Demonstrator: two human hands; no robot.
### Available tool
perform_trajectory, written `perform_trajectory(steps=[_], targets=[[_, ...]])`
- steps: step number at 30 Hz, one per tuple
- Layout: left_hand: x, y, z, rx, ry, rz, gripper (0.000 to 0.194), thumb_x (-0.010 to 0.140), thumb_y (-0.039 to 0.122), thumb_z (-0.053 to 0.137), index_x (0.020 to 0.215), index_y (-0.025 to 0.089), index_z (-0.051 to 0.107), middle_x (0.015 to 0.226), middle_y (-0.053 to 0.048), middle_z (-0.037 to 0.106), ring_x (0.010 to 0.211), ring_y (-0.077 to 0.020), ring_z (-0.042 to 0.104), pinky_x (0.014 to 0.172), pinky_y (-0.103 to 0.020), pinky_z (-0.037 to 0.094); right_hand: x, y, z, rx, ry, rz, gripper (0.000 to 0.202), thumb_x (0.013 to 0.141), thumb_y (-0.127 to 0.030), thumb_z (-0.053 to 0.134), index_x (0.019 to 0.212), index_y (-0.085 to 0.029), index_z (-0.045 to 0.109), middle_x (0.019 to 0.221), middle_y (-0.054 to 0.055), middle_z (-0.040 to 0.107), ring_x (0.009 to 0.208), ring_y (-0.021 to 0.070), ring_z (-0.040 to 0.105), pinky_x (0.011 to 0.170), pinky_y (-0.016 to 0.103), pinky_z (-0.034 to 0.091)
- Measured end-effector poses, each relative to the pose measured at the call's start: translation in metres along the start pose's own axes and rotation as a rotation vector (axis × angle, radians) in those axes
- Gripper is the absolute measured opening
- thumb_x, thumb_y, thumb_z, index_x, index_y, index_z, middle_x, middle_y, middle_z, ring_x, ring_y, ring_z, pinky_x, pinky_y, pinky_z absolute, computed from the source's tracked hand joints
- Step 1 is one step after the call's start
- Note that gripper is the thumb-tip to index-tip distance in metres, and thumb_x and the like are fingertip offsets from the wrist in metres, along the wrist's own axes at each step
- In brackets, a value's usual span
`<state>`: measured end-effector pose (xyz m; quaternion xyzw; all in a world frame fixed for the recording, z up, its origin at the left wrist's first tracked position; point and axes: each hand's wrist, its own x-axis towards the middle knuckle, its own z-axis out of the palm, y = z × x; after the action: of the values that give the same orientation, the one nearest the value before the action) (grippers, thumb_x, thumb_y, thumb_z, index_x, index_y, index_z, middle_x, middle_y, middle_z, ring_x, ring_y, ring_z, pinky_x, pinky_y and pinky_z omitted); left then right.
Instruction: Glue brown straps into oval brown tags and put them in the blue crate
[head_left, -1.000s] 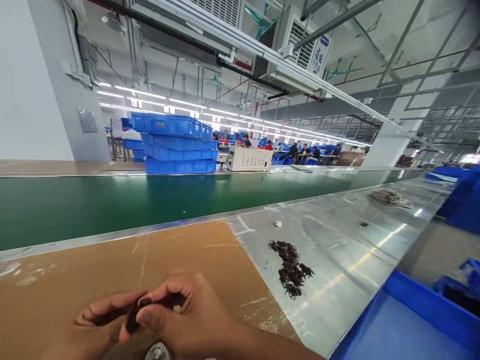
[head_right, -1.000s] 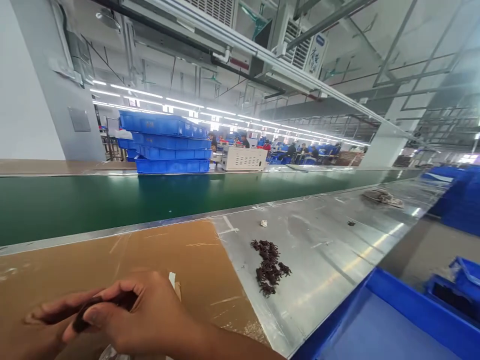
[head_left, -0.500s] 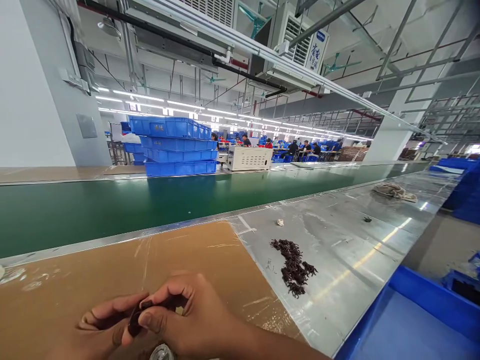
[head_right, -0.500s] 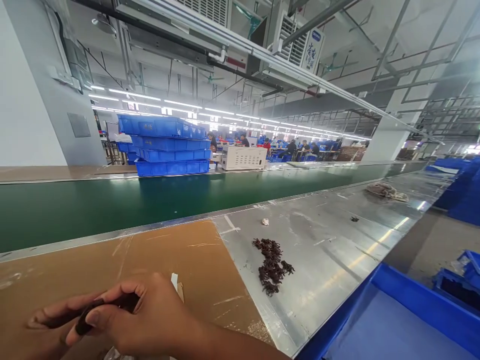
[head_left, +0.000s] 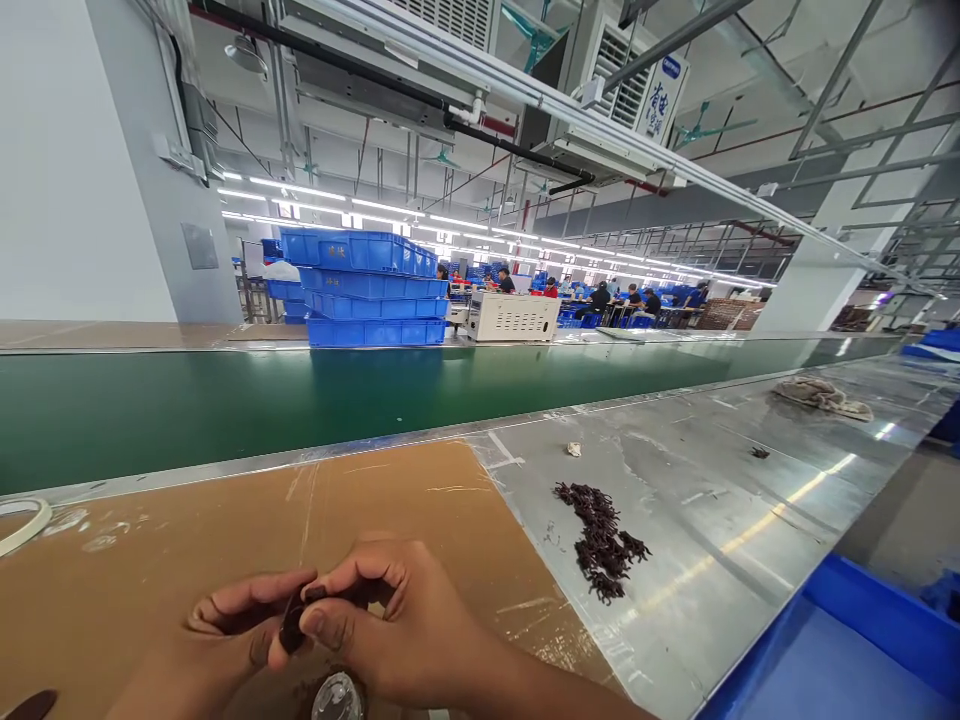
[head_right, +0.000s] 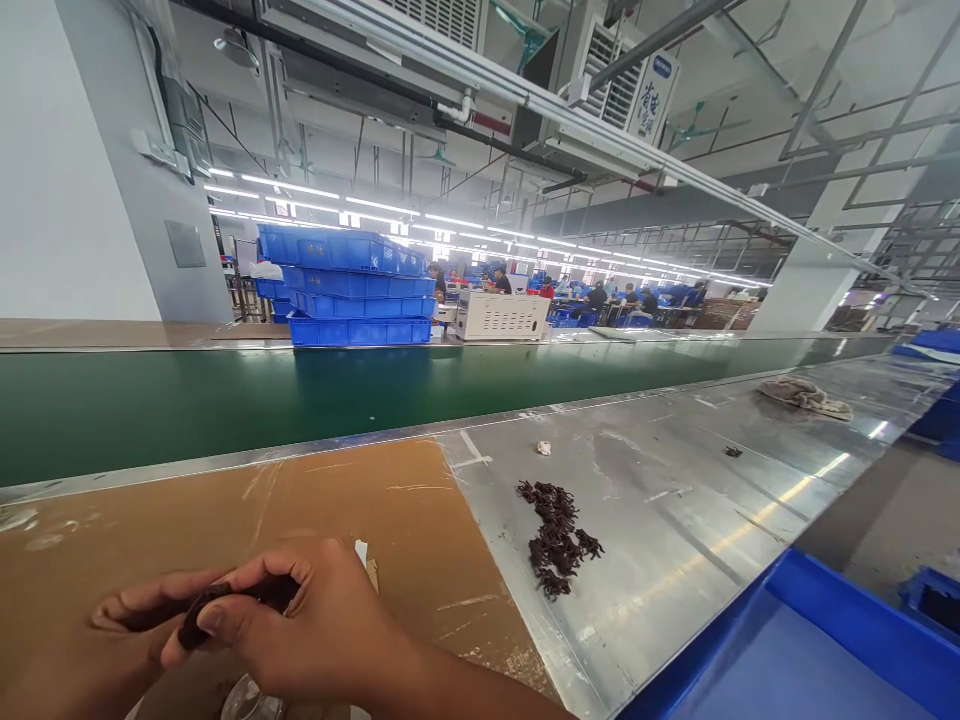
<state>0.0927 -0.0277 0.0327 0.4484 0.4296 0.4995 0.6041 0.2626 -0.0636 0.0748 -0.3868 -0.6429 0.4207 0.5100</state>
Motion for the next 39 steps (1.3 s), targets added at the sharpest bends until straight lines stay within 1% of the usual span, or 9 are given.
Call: perform_trajectory(steps=[3,8,12,15,21,28,34,37,39], targets=[[-0.001,0.002,0.000,-0.041,0.014,-0.035,0.044,0.027,0.044,0.097,0.064,0.029,0.080,0.061,-0.004,0.073,0.062,-0.0202,0.071,0.062,-0.022,0.058,-0.001,-0.002,-0.001,-0.035,0.007,-0.002,0.029,0.076,-0.046,0.082,0.074,-0.018,0.076,0.075,0.003,0.071,0.070,0.0137,0.059,0.065,0.023,0.046],[0.000,-0.001,-0.002,-0.046,0.020,-0.064,0.042,0.032,0.040,0.098,0.068,0.027,0.081,0.064,-0.005,0.074,0.068,-0.0221,0.073,0.067,-0.023,0.060,0.000,-0.006,-0.002,-0.013,-0.014,0.018,0.030,0.078,-0.048,0.079,0.073,-0.018,0.074,0.078,0.004,0.073,0.071,0.0144,0.061,0.064,0.023,0.047],[0.001,-0.004,-0.002,-0.086,0.007,-0.051,0.045,0.031,0.044,0.098,0.069,0.027,0.081,0.068,-0.005,0.075,0.066,-0.0202,0.073,0.066,-0.020,0.059,0.000,-0.007,-0.002,-0.006,-0.023,-0.016,0.028,0.080,-0.044,0.079,0.071,-0.018,0.073,0.076,0.003,0.073,0.073,0.0146,0.062,0.069,0.024,0.048],[0.001,-0.005,-0.002,-0.086,-0.007,-0.038,0.044,0.033,0.046,0.098,0.070,0.029,0.081,0.064,-0.005,0.074,0.061,-0.0179,0.071,0.063,-0.019,0.058,0.000,-0.006,-0.002,-0.021,-0.023,-0.032,0.026,0.081,-0.042,0.078,0.073,-0.018,0.074,0.075,0.004,0.073,0.070,0.0140,0.060,0.066,0.023,0.046],[0.000,-0.001,-0.001,-0.085,0.009,-0.065,0.043,0.031,0.038,0.098,0.068,0.026,0.080,0.070,-0.006,0.076,0.065,-0.0209,0.072,0.064,-0.024,0.060,-0.001,-0.008,-0.002,-0.044,-0.042,0.012,0.034,0.082,-0.050,0.076,0.075,-0.017,0.075,0.074,0.004,0.071,0.070,0.0136,0.056,0.068,0.025,0.043],[0.000,-0.001,-0.001,-0.050,0.003,-0.041,0.042,0.032,0.035,0.097,0.070,0.026,0.081,0.060,-0.003,0.072,0.056,-0.0177,0.065,0.059,-0.024,0.056,0.000,-0.004,-0.002,0.017,-0.027,0.051,0.036,0.075,-0.052,0.081,0.073,-0.017,0.074,0.073,0.003,0.069,0.068,0.0132,0.056,0.063,0.023,0.043],[0.001,-0.005,-0.003,-0.091,-0.011,-0.056,0.036,0.039,0.032,0.095,0.071,0.025,0.081,0.042,0.001,0.058,0.057,-0.0190,0.064,0.063,-0.029,0.058,0.000,-0.009,-0.002,0.083,-0.078,0.031,0.032,0.080,-0.049,0.079,0.073,-0.019,0.074,0.068,0.002,0.069,0.067,0.0132,0.058,0.068,0.024,0.047],[0.001,-0.005,-0.003,-0.088,-0.023,-0.045,0.036,0.039,0.030,0.095,0.072,0.023,0.081,0.046,0.000,0.061,0.057,-0.0188,0.064,0.062,-0.028,0.056,0.000,-0.011,-0.002,0.104,-0.083,0.025,0.031,0.079,-0.048,0.080,0.073,-0.018,0.073,0.067,0.001,0.068,0.069,0.0140,0.059,0.069,0.024,0.049],[0.000,-0.004,-0.003,-0.081,-0.035,-0.034,0.034,0.043,0.030,0.095,0.073,0.023,0.081,0.051,-0.001,0.065,0.058,-0.0178,0.064,0.062,-0.027,0.055,0.001,-0.010,-0.001,0.137,-0.103,0.024,0.031,0.081,-0.047,0.079,0.075,-0.018,0.072,0.067,0.001,0.068,0.072,0.0146,0.061,0.071,0.024,0.049]])
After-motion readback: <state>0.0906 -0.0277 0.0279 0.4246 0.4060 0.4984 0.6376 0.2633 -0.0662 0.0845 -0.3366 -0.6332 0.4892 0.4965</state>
